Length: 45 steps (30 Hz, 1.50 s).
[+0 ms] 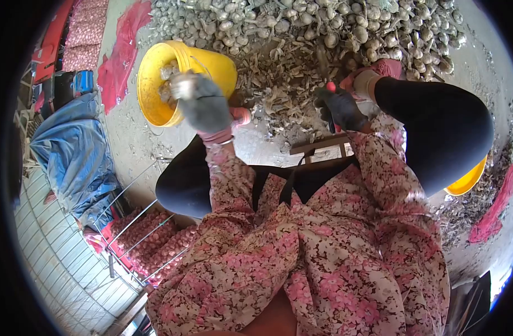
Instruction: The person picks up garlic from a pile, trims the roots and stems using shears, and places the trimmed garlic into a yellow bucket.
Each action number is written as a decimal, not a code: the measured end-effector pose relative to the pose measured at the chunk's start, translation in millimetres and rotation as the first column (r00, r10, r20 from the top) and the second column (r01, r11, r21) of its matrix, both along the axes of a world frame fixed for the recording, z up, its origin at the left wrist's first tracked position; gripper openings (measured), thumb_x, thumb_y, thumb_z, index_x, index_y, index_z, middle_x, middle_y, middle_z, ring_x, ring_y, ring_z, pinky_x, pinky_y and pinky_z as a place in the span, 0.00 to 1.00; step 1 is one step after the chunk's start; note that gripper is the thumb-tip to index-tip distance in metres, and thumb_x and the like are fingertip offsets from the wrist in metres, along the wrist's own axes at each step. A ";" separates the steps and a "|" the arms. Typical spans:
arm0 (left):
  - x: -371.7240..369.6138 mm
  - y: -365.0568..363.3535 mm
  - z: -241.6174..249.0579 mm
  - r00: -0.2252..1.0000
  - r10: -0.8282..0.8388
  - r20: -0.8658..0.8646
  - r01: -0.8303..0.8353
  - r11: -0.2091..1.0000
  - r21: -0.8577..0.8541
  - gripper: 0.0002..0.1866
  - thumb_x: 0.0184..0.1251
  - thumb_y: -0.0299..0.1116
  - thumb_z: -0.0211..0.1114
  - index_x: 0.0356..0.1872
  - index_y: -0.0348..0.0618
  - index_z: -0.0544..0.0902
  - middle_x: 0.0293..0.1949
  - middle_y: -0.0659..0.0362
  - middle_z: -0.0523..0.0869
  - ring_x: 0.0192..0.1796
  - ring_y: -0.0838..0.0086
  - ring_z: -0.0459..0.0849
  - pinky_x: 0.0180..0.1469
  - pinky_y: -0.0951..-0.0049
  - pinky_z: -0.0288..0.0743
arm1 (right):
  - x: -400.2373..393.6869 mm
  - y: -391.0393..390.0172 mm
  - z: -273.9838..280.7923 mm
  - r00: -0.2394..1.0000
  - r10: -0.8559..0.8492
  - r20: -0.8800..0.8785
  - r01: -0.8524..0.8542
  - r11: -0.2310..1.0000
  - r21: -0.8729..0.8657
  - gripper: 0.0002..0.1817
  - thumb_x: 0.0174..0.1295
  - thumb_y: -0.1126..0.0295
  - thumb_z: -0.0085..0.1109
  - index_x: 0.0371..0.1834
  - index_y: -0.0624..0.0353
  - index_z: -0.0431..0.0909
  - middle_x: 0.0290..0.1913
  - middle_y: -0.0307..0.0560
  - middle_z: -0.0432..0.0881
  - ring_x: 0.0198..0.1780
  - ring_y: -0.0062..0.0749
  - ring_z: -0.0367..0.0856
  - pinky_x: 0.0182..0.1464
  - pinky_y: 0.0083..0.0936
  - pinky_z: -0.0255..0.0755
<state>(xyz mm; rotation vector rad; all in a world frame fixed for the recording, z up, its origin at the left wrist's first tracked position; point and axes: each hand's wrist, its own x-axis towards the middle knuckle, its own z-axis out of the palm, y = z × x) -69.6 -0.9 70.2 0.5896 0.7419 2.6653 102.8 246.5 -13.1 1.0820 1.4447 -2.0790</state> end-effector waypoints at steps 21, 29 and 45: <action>-157.3 188.9 -128.6 0.985 -0.169 -0.029 -0.138 -0.687 -0.714 0.38 0.56 0.42 0.69 0.67 0.45 0.62 0.67 0.48 0.59 0.62 0.53 0.73 0.58 0.61 0.75 | -19.1 -20.2 -3.8 0.947 -0.322 0.005 0.314 0.919 -0.238 0.14 0.60 0.55 0.64 0.38 0.51 0.74 0.25 0.33 0.72 0.23 0.18 0.71 0.26 0.20 0.68; -118.6 137.2 -167.7 0.820 0.252 0.514 0.203 0.711 -0.673 0.11 0.62 0.28 0.64 0.45 0.40 0.80 0.38 0.57 0.85 0.47 0.70 0.82 0.52 0.71 0.76 | -14.7 -13.9 -16.7 0.989 -0.024 -0.146 0.066 0.955 0.291 0.20 0.60 0.53 0.63 0.40 0.59 0.72 0.28 0.42 0.76 0.30 0.30 0.75 0.34 0.30 0.70; 58.3 91.2 -55.5 0.700 -0.194 0.688 0.430 0.883 -0.188 0.10 0.65 0.34 0.61 0.45 0.43 0.80 0.33 0.58 0.82 0.36 0.71 0.77 0.41 0.70 0.72 | -0.1 -39.6 39.3 0.942 0.021 -0.336 0.007 0.997 0.082 0.17 0.63 0.55 0.62 0.33 0.59 0.73 0.21 0.33 0.72 0.22 0.15 0.66 0.24 0.20 0.65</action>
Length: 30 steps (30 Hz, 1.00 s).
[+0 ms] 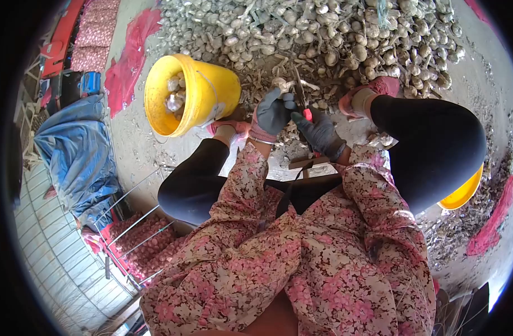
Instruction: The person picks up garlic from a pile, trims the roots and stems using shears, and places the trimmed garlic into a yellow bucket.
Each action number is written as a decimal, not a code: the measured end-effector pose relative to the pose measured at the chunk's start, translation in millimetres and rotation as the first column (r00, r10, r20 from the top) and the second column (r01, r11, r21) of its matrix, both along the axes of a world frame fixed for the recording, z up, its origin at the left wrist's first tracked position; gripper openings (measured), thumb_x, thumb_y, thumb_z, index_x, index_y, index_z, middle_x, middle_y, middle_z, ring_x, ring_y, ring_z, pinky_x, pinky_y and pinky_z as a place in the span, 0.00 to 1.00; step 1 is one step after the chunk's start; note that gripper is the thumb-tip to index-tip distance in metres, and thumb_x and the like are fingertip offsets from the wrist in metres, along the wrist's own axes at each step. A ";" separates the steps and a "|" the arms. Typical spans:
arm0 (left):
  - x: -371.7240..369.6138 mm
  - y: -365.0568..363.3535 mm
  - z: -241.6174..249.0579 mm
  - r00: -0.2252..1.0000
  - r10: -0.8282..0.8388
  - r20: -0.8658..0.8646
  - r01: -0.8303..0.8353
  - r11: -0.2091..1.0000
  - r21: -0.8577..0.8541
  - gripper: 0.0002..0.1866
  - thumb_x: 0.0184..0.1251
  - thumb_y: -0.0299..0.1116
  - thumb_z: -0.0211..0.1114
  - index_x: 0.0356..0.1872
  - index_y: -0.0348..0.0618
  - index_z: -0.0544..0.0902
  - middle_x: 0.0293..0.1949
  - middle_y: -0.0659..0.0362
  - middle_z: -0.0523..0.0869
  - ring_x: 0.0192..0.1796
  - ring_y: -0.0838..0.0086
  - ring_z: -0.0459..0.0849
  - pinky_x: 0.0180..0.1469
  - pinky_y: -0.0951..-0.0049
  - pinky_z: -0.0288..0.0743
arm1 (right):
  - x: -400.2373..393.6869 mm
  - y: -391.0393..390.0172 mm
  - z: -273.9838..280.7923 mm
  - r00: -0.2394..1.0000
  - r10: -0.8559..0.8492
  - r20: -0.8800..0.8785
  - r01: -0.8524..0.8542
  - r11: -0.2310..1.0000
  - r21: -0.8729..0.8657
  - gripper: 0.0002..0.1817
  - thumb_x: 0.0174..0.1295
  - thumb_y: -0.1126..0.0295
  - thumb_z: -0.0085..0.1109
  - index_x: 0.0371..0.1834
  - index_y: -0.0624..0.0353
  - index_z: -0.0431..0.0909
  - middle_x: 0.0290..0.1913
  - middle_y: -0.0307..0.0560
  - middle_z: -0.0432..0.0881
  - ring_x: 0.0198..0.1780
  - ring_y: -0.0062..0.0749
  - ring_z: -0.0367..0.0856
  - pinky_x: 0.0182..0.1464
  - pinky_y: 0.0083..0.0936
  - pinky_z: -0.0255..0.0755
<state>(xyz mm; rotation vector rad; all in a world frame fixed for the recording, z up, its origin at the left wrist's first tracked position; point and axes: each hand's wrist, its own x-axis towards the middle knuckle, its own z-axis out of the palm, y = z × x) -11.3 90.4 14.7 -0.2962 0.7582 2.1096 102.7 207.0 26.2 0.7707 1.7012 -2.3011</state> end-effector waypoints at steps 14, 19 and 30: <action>13.8 -23.9 7.3 0.964 0.166 -0.209 -0.197 0.971 -0.136 0.08 0.66 0.28 0.60 0.43 0.34 0.80 0.32 0.58 0.78 0.35 0.74 0.77 0.40 0.75 0.71 | 7.3 -8.6 -1.6 0.997 0.050 -0.063 -0.049 0.999 0.023 0.15 0.63 0.58 0.63 0.36 0.58 0.73 0.24 0.34 0.73 0.23 0.15 0.67 0.25 0.19 0.66; 8.5 -12.7 18.4 0.958 0.204 0.203 -0.279 0.832 0.480 0.10 0.68 0.32 0.59 0.46 0.39 0.77 0.30 0.67 0.73 0.32 0.85 0.72 0.39 0.81 0.68 | -1.8 -15.2 15.8 0.980 0.119 0.159 -0.061 0.943 -0.328 0.15 0.63 0.58 0.63 0.37 0.59 0.73 0.27 0.36 0.74 0.23 0.16 0.68 0.27 0.16 0.69; 23.0 -25.8 34.8 0.974 0.223 0.040 -0.222 0.974 -0.033 0.13 0.69 0.41 0.60 0.43 0.42 0.78 0.28 0.61 0.77 0.32 0.76 0.76 0.32 0.71 0.71 | 6.8 -25.7 -15.3 0.980 0.163 -0.112 -0.155 0.985 0.076 0.18 0.61 0.67 0.63 0.52 0.59 0.72 0.26 0.34 0.72 0.25 0.17 0.70 0.29 0.20 0.68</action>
